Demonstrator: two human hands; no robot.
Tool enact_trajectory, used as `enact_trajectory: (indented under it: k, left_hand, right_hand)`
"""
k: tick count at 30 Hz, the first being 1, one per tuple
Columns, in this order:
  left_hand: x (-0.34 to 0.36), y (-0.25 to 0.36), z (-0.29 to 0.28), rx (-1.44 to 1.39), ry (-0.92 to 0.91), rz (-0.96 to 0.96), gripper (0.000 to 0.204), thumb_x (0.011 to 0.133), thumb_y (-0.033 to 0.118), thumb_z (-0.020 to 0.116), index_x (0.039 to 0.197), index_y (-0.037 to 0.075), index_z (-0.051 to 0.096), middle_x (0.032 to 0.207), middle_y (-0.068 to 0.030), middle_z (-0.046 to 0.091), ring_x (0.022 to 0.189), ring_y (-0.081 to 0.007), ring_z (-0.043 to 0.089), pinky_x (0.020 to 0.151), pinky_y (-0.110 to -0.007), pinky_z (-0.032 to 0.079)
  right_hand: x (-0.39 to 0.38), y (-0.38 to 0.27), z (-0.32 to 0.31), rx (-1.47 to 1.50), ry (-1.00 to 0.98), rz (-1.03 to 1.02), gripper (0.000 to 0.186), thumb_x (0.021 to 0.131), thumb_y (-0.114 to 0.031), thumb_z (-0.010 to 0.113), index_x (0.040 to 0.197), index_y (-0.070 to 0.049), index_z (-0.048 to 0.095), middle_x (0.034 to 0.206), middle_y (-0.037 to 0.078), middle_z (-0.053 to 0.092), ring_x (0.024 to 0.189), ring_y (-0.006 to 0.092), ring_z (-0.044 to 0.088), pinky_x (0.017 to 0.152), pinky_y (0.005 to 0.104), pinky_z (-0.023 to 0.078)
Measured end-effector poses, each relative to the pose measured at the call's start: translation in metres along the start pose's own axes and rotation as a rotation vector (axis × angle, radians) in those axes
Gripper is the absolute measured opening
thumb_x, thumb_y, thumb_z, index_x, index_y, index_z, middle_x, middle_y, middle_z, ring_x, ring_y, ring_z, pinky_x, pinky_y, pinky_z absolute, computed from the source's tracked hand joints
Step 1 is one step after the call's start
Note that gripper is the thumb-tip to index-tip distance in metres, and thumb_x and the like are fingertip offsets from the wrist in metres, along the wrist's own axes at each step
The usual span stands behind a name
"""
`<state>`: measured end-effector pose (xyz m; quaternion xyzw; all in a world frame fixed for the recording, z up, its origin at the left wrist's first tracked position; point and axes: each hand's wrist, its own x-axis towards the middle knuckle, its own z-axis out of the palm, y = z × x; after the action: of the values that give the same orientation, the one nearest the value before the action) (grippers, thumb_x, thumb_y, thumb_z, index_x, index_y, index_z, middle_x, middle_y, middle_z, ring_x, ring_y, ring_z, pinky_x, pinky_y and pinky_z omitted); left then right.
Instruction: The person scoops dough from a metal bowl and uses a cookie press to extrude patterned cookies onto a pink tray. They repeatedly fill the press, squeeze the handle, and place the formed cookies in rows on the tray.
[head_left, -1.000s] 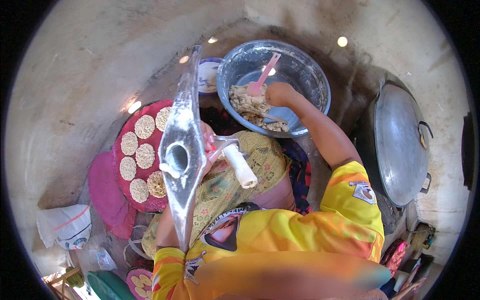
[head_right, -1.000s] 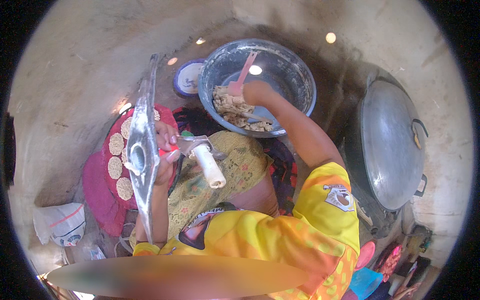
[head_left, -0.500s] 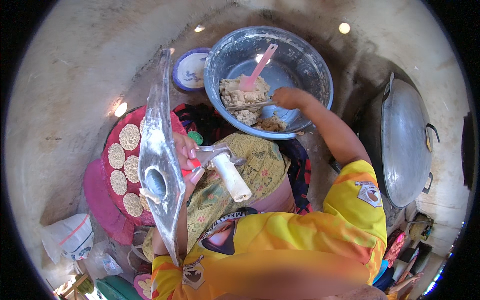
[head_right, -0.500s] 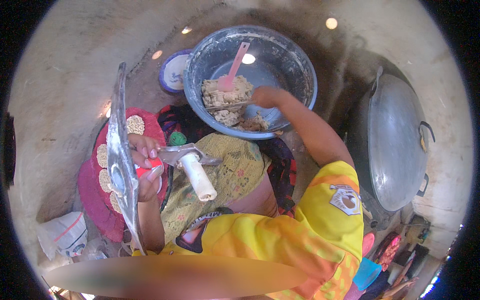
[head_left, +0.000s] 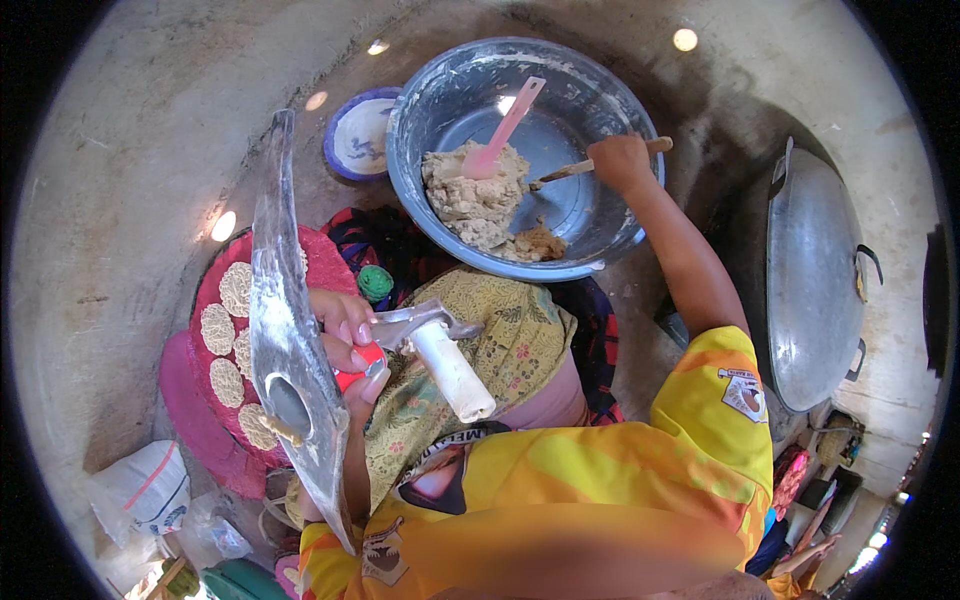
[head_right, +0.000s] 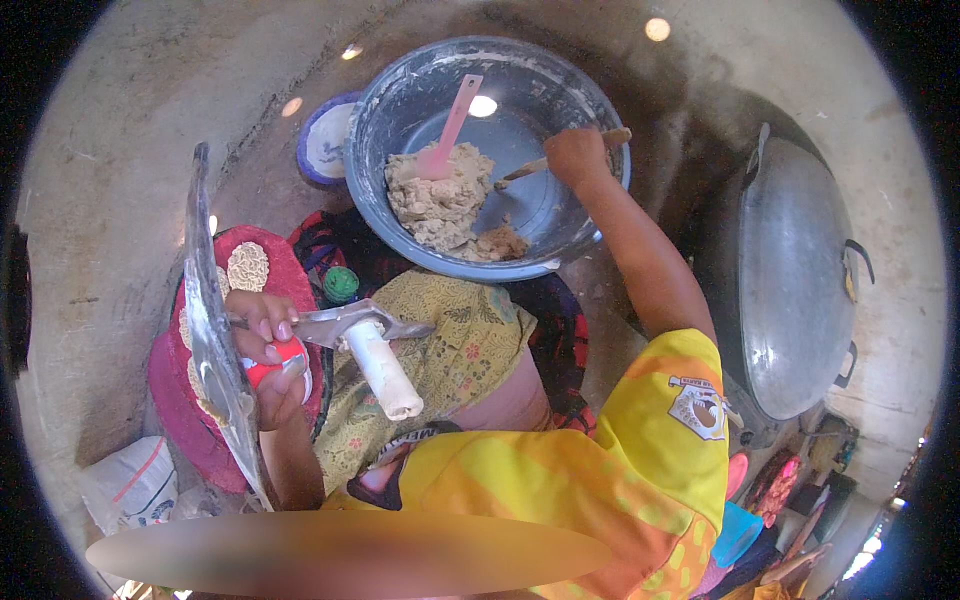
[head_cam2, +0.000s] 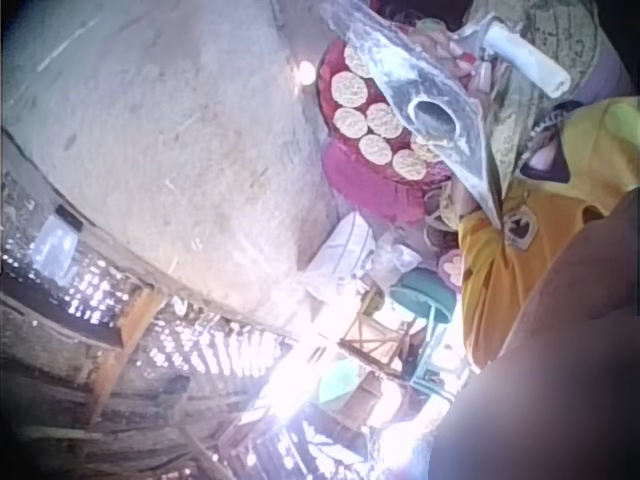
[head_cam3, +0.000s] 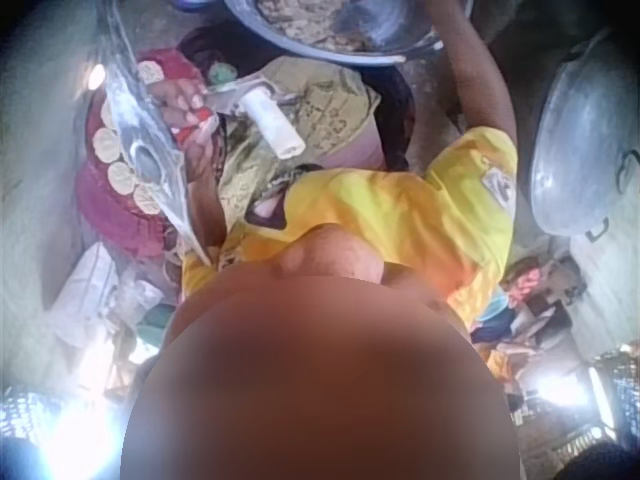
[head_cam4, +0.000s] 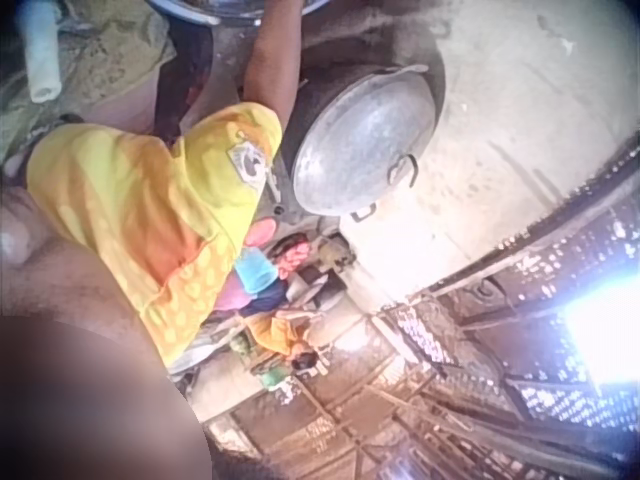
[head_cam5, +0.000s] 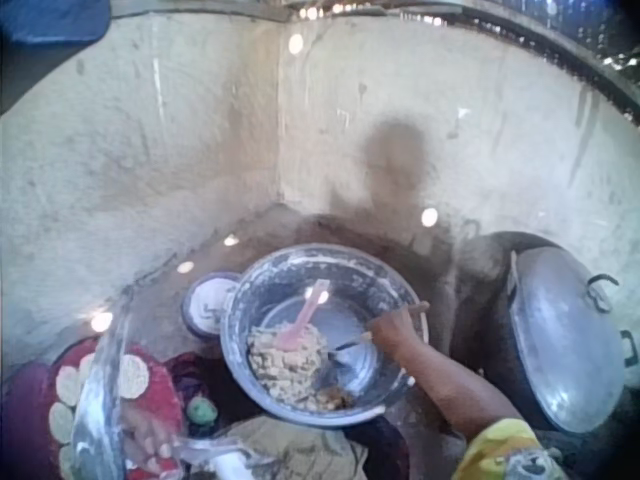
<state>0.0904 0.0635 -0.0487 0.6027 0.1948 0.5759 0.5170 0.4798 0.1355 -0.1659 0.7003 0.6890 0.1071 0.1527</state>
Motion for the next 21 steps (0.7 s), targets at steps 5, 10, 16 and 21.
enact_trajectory:
  k: [5, 10, 16, 21]
  left_hand:
    - [-0.003, -0.005, -0.009, -0.030, -0.030, 0.018, 0.024, 0.061, 0.014, 0.073, 0.070, 0.011, 0.050, 0.085, -0.0036, 0.041, 0.077, -0.0163, 0.045, 0.073, -0.033, 0.035]
    - [-0.007, -0.015, -0.024, -0.102, -0.120, 0.015, 0.022, 0.062, 0.013, 0.071, 0.071, 0.011, 0.051, 0.087, -0.0040, 0.041, 0.079, -0.0161, 0.044, 0.073, -0.032, 0.034]
    - [0.008, -0.026, -0.043, -0.142, -0.355, 0.080, 0.020, 0.062, 0.011, 0.069, 0.071, 0.011, 0.051, 0.087, -0.0042, 0.040, 0.079, -0.0161, 0.043, 0.073, -0.032, 0.033]
    - [-0.005, -0.014, -0.022, -0.027, -0.124, 0.020, 0.020, 0.061, 0.009, 0.068, 0.070, 0.011, 0.050, 0.087, -0.0045, 0.039, 0.079, -0.0162, 0.043, 0.073, -0.032, 0.033]
  right_hand:
    - [0.011, -0.009, 0.030, -0.085, 0.099, -0.030, 0.016, 0.074, -0.015, 0.053, 0.067, -0.016, 0.067, 0.068, 0.007, 0.065, 0.066, 0.0230, 0.063, 0.074, 0.0394, 0.038]
    - [0.010, -0.013, 0.031, -0.017, 0.016, -0.100, 0.016, 0.073, -0.015, 0.052, 0.066, -0.015, 0.067, 0.068, 0.008, 0.064, 0.068, 0.0223, 0.063, 0.079, 0.0396, 0.036]
    - [0.027, -0.014, 0.026, -0.008, 0.320, -0.103, 0.016, 0.071, -0.014, 0.052, 0.063, -0.012, 0.065, 0.066, 0.008, 0.063, 0.069, 0.0213, 0.060, 0.082, 0.0373, 0.034]
    - [0.041, -0.037, 0.028, -0.060, 0.276, -0.286, 0.014, 0.069, -0.016, 0.053, 0.062, -0.013, 0.066, 0.066, 0.007, 0.063, 0.071, 0.0207, 0.059, 0.083, 0.0351, 0.033]
